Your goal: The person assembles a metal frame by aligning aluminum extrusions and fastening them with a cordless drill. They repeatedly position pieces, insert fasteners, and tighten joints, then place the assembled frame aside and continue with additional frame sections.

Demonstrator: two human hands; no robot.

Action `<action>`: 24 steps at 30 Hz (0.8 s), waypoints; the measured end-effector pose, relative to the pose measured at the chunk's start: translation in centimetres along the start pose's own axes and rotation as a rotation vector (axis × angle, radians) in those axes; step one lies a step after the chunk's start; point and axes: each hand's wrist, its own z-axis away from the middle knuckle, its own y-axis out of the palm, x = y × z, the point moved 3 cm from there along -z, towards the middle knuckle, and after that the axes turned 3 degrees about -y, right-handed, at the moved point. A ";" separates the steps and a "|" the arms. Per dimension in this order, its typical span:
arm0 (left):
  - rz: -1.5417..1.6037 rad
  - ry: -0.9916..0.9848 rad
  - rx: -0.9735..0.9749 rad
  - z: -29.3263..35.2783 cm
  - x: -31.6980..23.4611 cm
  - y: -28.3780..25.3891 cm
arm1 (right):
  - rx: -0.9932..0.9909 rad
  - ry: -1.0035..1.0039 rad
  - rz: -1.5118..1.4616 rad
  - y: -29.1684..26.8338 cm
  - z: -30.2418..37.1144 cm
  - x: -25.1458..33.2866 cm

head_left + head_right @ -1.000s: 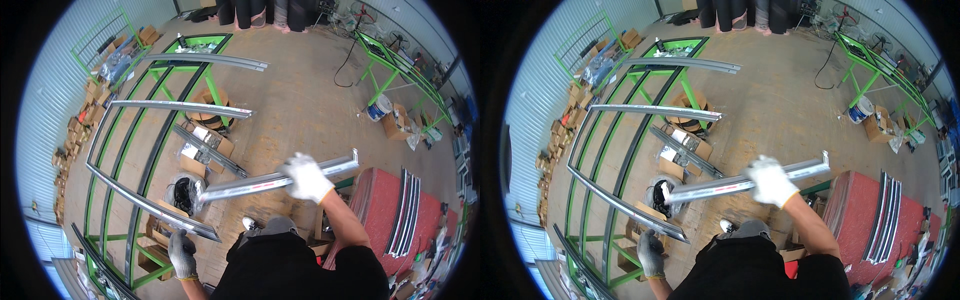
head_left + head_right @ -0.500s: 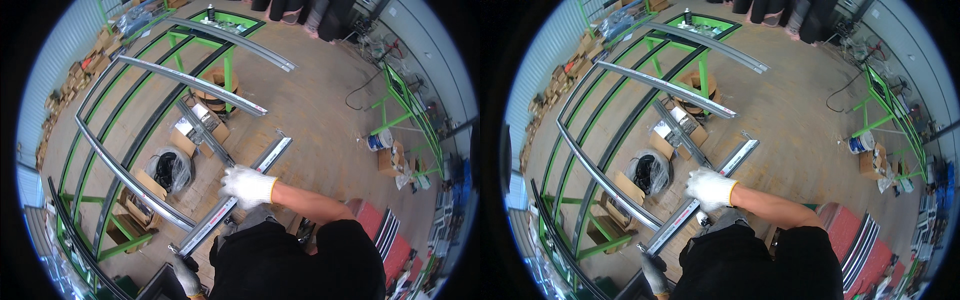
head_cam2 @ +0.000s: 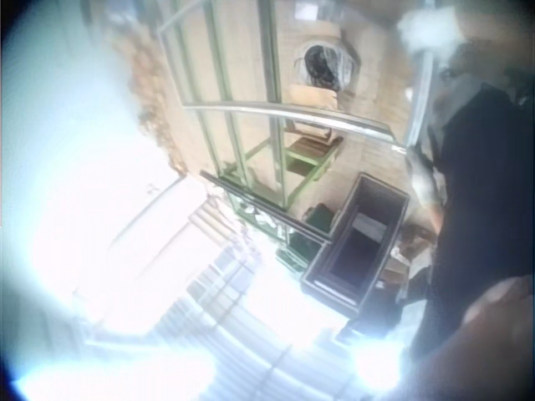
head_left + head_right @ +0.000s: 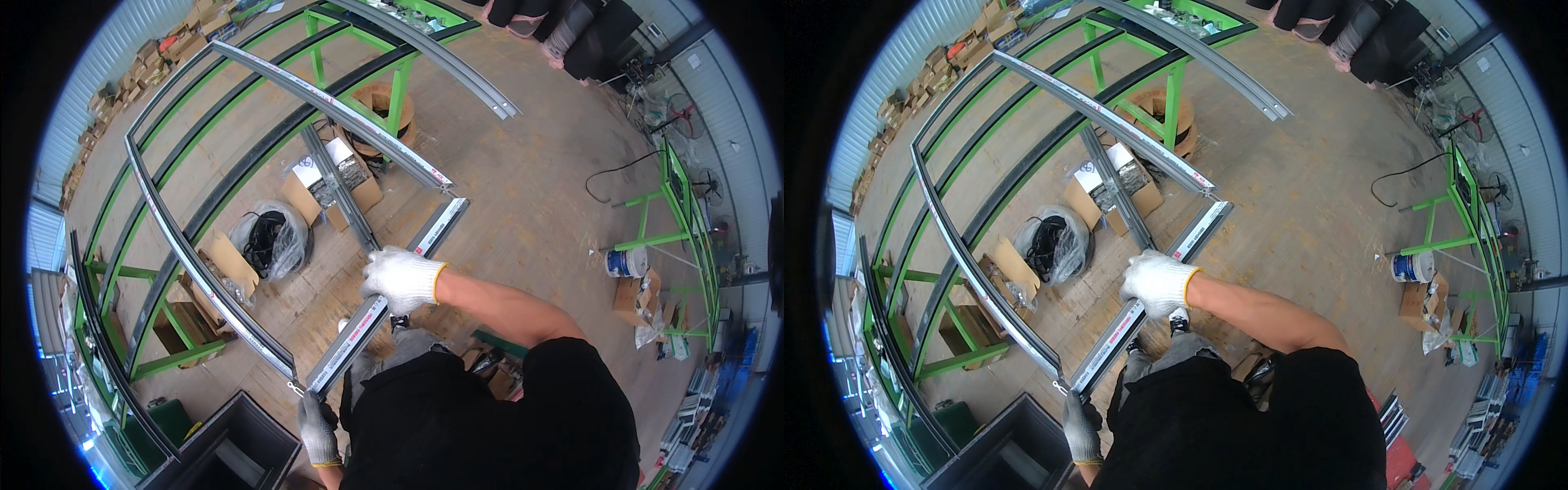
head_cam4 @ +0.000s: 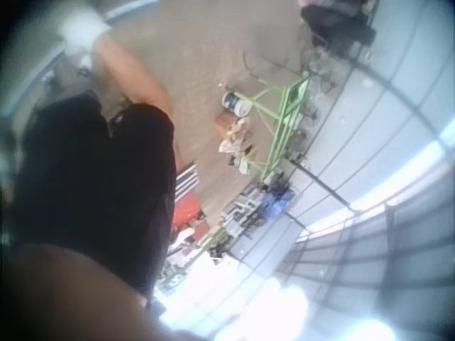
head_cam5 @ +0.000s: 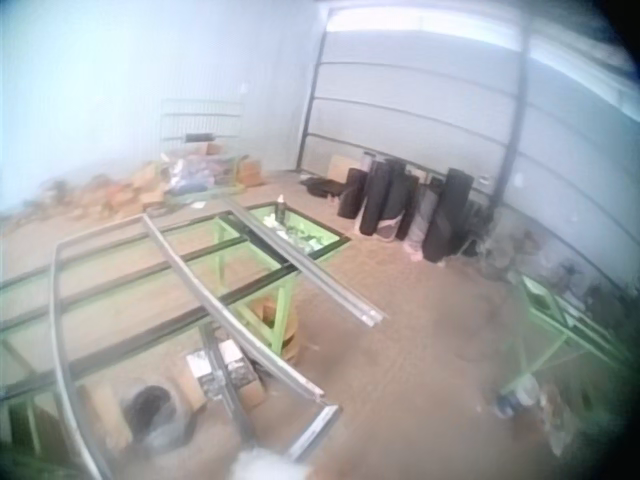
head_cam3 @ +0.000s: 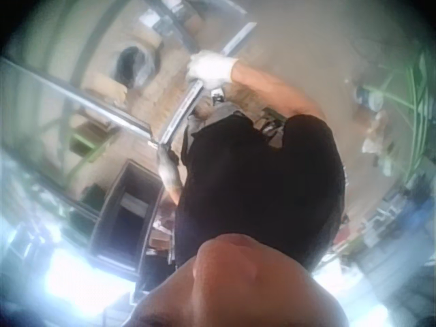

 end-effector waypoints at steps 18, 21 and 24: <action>0.019 0.013 0.036 -0.6 1.0 1.4 | -0.055 0.061 0.020 0.9 1.0 -0.8; 0.020 0.004 0.065 -0.5 0.9 1.9 | -0.026 0.091 0.049 0.9 1.2 -0.7; 0.030 0.008 0.062 -0.5 0.9 2.3 | 0.011 0.118 0.104 1.0 1.1 -0.7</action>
